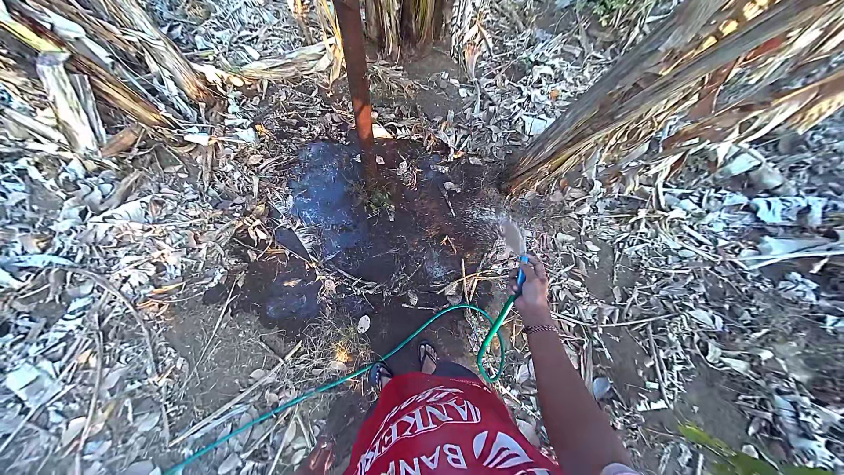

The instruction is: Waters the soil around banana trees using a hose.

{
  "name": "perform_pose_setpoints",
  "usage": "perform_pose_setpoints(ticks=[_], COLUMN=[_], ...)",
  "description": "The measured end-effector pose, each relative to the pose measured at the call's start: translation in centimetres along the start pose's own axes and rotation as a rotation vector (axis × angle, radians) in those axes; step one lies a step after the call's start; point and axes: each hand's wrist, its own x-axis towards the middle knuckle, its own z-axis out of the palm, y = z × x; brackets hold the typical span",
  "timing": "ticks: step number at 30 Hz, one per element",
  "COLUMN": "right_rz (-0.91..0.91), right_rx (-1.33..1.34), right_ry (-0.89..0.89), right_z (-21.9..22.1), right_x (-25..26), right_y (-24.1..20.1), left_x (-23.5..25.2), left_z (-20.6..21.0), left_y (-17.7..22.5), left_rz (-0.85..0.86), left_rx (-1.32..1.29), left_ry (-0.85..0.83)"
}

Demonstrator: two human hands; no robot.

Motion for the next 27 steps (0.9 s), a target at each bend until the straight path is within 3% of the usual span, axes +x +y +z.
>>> perform_pose_setpoints(ticks=[7, 17, 27], right_rz=[0.008, 0.152, 0.329], right_rx=[-0.079, -0.243, -0.473], right_ry=[0.015, 0.056, -0.27], right_z=[-1.2, -6.1, -6.6], right_x=[0.9, -1.1, -4.9], right_y=[0.4, 5.3, 11.0], left_x=[2.3, 0.2, 2.4], left_z=[0.0, -0.4, -0.2], left_y=[-1.2, -0.9, -3.0], left_rz=[0.042, 0.033, 0.049], left_rx=[-0.004, 0.01, 0.005], left_ry=[0.038, 0.011, 0.049])
